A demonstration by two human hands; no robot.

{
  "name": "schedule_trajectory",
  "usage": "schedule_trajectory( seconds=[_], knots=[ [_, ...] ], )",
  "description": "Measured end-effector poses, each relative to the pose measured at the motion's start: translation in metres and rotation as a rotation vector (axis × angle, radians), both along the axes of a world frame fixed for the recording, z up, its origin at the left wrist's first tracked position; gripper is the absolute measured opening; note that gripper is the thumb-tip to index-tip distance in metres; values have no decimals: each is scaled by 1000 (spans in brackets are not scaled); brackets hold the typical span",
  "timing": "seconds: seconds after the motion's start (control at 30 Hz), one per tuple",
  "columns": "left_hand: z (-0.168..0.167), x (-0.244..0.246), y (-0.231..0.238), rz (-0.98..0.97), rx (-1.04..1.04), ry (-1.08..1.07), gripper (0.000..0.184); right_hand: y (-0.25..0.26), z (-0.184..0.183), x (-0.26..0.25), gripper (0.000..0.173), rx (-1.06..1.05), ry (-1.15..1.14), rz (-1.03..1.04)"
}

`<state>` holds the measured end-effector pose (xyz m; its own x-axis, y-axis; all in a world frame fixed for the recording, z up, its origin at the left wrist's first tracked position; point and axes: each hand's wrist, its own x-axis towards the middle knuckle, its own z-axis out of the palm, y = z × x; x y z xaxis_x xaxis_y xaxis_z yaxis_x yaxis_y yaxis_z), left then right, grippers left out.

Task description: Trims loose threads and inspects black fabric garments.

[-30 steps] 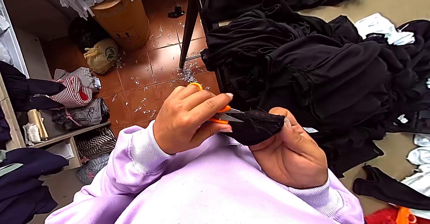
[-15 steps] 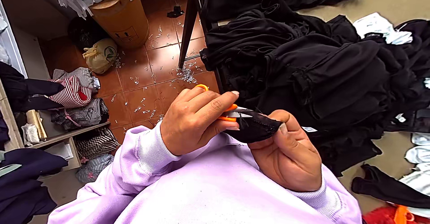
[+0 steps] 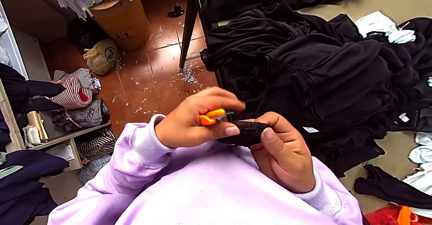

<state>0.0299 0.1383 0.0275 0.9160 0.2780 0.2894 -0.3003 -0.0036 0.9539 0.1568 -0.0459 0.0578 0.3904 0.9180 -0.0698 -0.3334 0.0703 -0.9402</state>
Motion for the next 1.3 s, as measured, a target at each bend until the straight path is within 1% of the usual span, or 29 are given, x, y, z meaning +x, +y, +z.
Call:
schedule_trajectory(
  seconds=[0.03, 0.07, 0.1, 0.2, 0.3, 0.37, 0.4, 0.43, 0.47, 0.5, 0.57, 0.63, 0.67, 0.7, 0.77, 0.83, 0.97, 1.03, 1.1, 1.17, 1.3],
  knots=[
    [-1, 1, -3, -44, 3, -17, 32, 0, -1, 0, 15, -10, -89, -14],
    [-2, 3, -5, -52, 17, -43, 22, 0, -2, 0, 14, -17, -189, -34],
    [-3, 3, -6, -30, 55, -67, 17, -1, -3, 0, 12, -21, -288, -53],
    [-1, 1, -11, 98, 233, -126, 11, 0, -4, 2, 13, 3, -497, -78],
    [5, -4, -19, 276, 481, -180, 13, 0, -5, 4, 16, 111, -709, -150],
    [7, -8, -21, 336, 610, -211, 14, -3, -4, 8, 16, 186, -873, -227],
    [7, -9, -22, 335, 625, -217, 13, -5, -3, 10, 17, 213, -944, -249],
    [6, -10, -21, 305, 600, -206, 13, -6, -1, 9, 16, 239, -997, -267],
    [5, -9, -21, 253, 531, -189, 13, -7, 1, 9, 15, 258, -1051, -268],
    [5, -9, -20, 191, 427, -170, 16, -7, 4, 8, 14, 275, -1103, -253],
    [7, -8, -17, 96, 262, -125, 33, -7, 5, 9, 12, 316, -1190, -216],
    [14, -7, -18, 90, 238, -124, 43, -7, 4, 10, 13, 351, -1257, -200],
    [17, -5, -19, 102, 264, -130, 44, -8, 4, 11, 14, 357, -1298, -187],
    [19, -4, -20, 111, 297, -134, 38, -8, 4, 12, 13, 359, -1340, -170],
    [19, -1, -23, 121, 351, -160, 17, -7, 4, 14, 14, 377, -1384, -130],
    [18, 2, -22, 142, 404, -174, 10, -8, 4, 15, 15, 357, -1381, -105],
    [11, 3, -22, 187, 377, -107, 10, -5, 2, 13, 16, 345, -1350, -106],
    [8, 4, -22, 174, 335, -85, 10, -3, 2, 13, 16, 360, -1362, -96],
    [6, 4, -20, 165, 291, -78, 11, -2, 4, 15, 17, 378, -1361, -41],
    [5, 4, -18, 145, 262, -77, 11, 0, 4, 16, 18, 387, -1339, -10],
    [7, 3, -16, 110, 138, -46, 16, 1, 2, 17, 17, 404, -1284, 25]
  ],
)
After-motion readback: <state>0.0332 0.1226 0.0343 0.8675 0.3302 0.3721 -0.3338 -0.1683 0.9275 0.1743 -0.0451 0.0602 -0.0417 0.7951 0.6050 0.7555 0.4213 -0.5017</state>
